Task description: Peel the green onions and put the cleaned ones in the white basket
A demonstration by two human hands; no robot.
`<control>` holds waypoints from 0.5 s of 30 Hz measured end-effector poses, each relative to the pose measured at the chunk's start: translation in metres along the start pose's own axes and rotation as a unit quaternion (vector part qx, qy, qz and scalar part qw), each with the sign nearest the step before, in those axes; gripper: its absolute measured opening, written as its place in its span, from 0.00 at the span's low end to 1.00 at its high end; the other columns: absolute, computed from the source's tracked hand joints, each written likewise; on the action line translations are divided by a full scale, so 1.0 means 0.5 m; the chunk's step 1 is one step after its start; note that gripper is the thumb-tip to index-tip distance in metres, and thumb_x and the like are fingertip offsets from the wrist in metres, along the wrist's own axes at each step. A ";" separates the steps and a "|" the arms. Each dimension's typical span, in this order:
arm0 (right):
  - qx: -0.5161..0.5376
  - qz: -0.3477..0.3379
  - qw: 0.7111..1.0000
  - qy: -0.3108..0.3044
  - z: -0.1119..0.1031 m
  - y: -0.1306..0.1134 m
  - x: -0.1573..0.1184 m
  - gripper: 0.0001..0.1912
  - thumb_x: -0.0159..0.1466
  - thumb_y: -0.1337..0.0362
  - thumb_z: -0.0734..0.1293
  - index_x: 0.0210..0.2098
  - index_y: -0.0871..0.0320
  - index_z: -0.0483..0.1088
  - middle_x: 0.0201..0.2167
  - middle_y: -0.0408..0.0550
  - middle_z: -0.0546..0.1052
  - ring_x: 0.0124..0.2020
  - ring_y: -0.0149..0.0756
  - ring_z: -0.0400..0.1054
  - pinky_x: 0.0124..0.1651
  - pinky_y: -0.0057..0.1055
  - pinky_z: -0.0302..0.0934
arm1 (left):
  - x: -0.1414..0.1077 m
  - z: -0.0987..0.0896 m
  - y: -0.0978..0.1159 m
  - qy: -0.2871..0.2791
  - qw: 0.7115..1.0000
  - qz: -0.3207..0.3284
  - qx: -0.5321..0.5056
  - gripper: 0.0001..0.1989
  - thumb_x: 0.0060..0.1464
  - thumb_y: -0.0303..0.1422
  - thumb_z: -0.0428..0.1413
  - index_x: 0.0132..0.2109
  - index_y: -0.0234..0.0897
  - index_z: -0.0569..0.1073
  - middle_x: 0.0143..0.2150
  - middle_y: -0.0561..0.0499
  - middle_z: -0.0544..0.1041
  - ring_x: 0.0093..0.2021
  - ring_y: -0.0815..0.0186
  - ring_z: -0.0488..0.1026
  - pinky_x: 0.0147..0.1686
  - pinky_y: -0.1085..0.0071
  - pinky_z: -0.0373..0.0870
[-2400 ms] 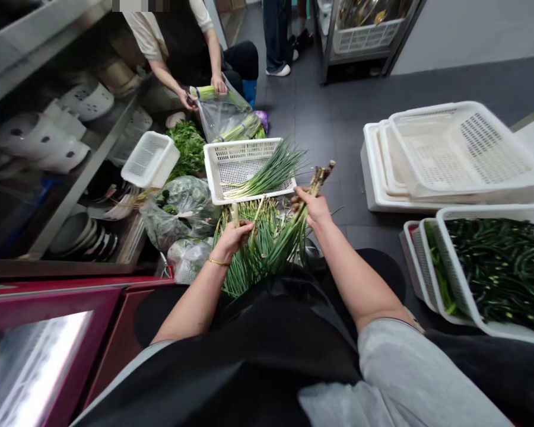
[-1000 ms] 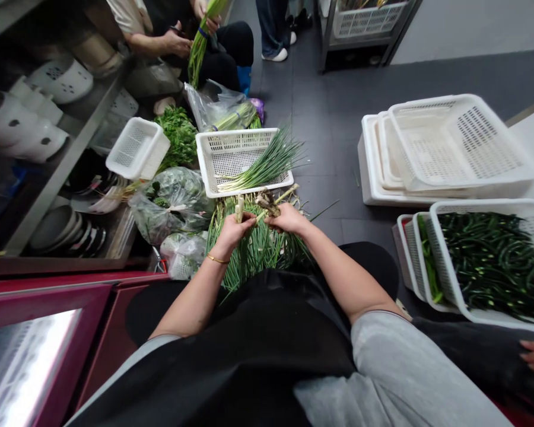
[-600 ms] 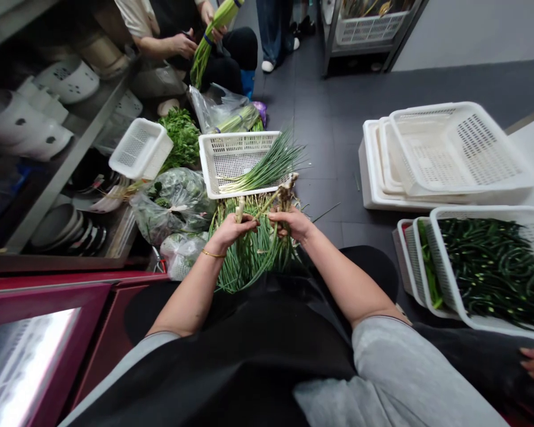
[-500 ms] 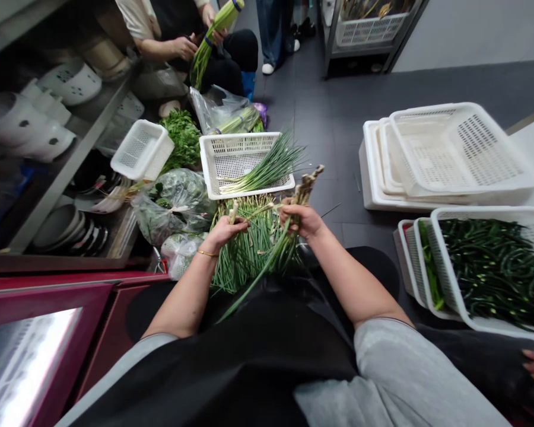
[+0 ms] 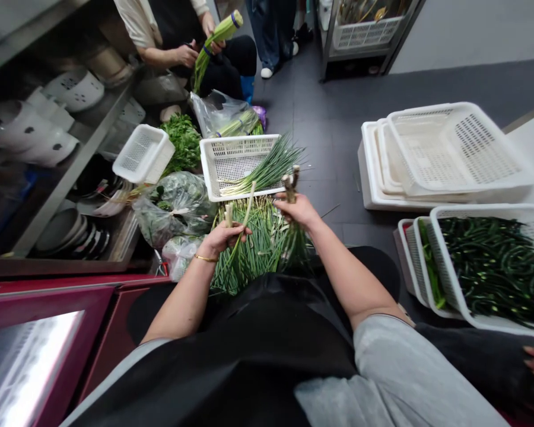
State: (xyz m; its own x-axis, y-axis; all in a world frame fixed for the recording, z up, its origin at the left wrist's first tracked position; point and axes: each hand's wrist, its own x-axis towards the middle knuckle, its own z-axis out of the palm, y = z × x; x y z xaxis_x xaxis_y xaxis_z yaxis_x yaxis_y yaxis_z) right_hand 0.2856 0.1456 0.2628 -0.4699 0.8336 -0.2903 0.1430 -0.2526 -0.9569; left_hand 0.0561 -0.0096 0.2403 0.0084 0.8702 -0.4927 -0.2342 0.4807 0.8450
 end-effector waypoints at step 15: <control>-0.097 -0.085 0.961 -0.245 0.043 0.008 -0.047 0.19 0.52 0.52 0.72 0.19 0.59 0.65 0.12 0.38 0.66 0.13 0.25 0.58 0.16 0.24 0.52 | -0.002 0.100 0.000 -0.141 0.989 0.008 -0.040 0.22 0.42 0.46 0.65 0.33 0.28 0.75 0.18 0.50 0.71 0.12 0.80 0.49 0.14 0.75 0.36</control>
State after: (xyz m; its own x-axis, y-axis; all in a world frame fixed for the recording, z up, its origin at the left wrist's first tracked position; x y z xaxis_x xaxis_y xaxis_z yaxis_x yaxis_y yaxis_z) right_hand 0.2785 0.1144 0.2658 -0.8476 0.5116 -0.1406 0.1655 0.0032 -0.9862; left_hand 0.1049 -0.0054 0.2511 0.2724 0.8786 -0.3923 -0.3125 0.4664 0.8275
